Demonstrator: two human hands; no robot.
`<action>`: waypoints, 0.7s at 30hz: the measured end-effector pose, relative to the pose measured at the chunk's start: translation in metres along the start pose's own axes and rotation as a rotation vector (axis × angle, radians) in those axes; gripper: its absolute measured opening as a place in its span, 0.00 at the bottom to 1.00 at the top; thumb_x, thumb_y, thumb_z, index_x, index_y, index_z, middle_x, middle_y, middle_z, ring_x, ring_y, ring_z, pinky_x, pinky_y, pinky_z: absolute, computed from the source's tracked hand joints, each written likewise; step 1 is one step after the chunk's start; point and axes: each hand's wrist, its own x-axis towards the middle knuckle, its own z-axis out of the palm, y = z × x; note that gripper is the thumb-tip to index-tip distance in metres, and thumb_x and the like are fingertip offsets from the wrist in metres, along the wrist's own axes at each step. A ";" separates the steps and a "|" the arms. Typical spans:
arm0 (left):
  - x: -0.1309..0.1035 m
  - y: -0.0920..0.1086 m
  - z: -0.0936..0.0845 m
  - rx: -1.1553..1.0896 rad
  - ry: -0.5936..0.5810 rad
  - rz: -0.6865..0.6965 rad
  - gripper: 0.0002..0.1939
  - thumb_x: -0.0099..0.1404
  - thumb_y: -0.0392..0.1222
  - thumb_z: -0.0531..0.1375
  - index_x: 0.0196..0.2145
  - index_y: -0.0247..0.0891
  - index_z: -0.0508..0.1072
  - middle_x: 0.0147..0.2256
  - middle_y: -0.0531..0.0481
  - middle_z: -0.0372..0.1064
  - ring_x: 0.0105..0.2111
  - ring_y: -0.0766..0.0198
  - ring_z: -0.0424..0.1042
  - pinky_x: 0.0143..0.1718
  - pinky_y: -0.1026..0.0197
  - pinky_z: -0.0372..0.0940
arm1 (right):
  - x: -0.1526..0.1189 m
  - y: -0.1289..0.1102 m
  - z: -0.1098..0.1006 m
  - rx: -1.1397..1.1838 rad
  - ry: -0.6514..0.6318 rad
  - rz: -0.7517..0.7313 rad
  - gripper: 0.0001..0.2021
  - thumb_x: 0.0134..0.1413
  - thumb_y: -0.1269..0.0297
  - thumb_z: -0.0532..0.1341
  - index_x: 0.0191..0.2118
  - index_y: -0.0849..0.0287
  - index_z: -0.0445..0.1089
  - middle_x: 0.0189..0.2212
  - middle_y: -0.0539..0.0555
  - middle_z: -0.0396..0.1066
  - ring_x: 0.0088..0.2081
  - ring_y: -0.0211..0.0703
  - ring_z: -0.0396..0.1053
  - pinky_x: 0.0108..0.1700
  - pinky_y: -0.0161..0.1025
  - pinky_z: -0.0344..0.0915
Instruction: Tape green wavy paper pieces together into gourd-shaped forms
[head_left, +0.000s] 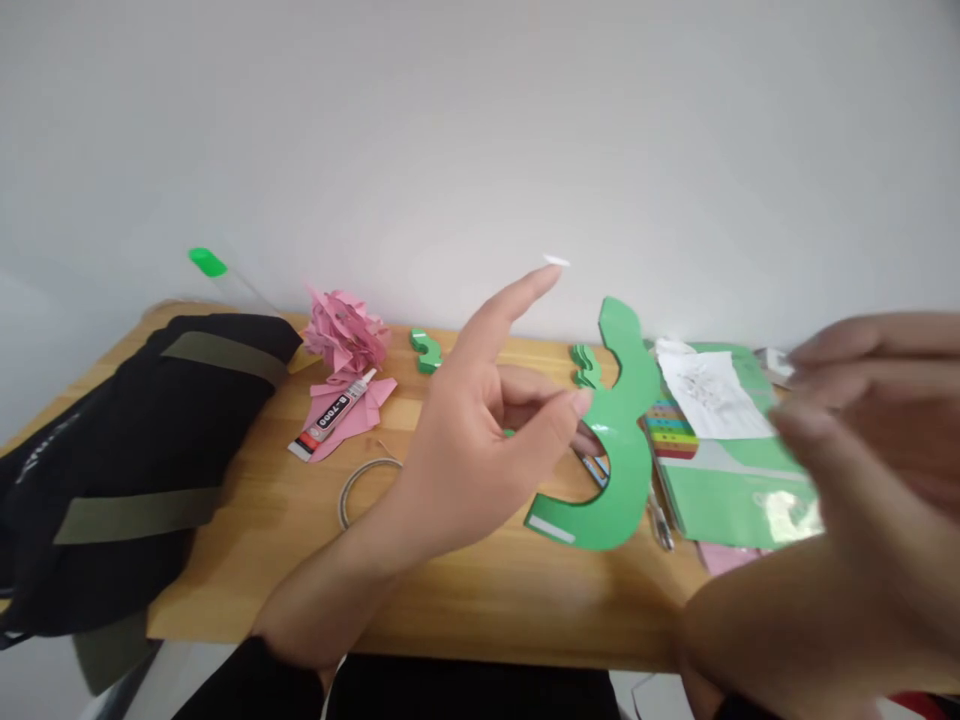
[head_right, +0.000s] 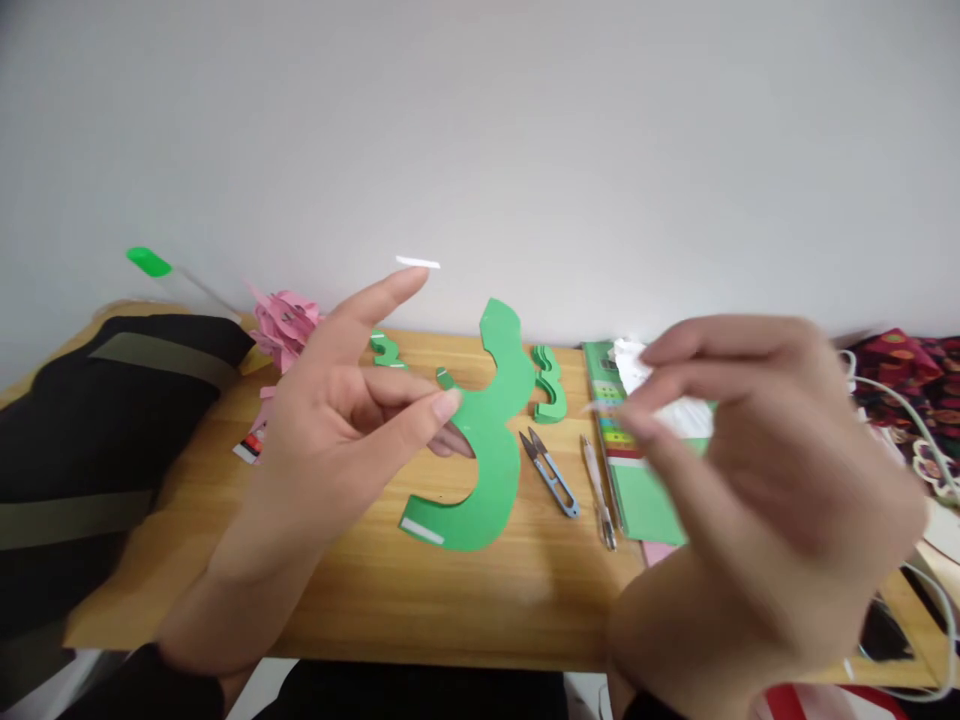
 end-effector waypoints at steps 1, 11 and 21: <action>0.001 -0.001 0.000 0.001 0.000 -0.002 0.34 0.64 0.35 0.59 0.64 0.51 0.53 0.22 0.62 0.73 0.26 0.63 0.78 0.34 0.58 0.76 | 0.002 0.022 -0.002 -0.071 0.088 0.149 0.06 0.44 0.68 0.70 0.26 0.55 0.73 0.31 0.53 0.75 0.29 0.41 0.72 0.27 0.39 0.65; 0.006 -0.002 0.002 0.114 0.077 -0.021 0.34 0.63 0.36 0.60 0.64 0.42 0.54 0.24 0.57 0.76 0.25 0.65 0.77 0.32 0.62 0.75 | -0.032 0.168 0.021 -0.410 -0.099 1.221 0.10 0.55 0.63 0.64 0.39 0.65 0.74 0.36 0.55 0.75 0.38 0.46 0.72 0.40 0.43 0.69; 0.004 0.003 0.001 0.134 0.137 -0.036 0.34 0.63 0.37 0.61 0.64 0.42 0.55 0.24 0.56 0.76 0.26 0.64 0.77 0.29 0.63 0.74 | -0.025 0.148 0.014 -0.275 0.167 1.177 0.09 0.42 0.63 0.67 0.22 0.63 0.70 0.15 0.50 0.64 0.23 0.40 0.67 0.32 0.42 0.63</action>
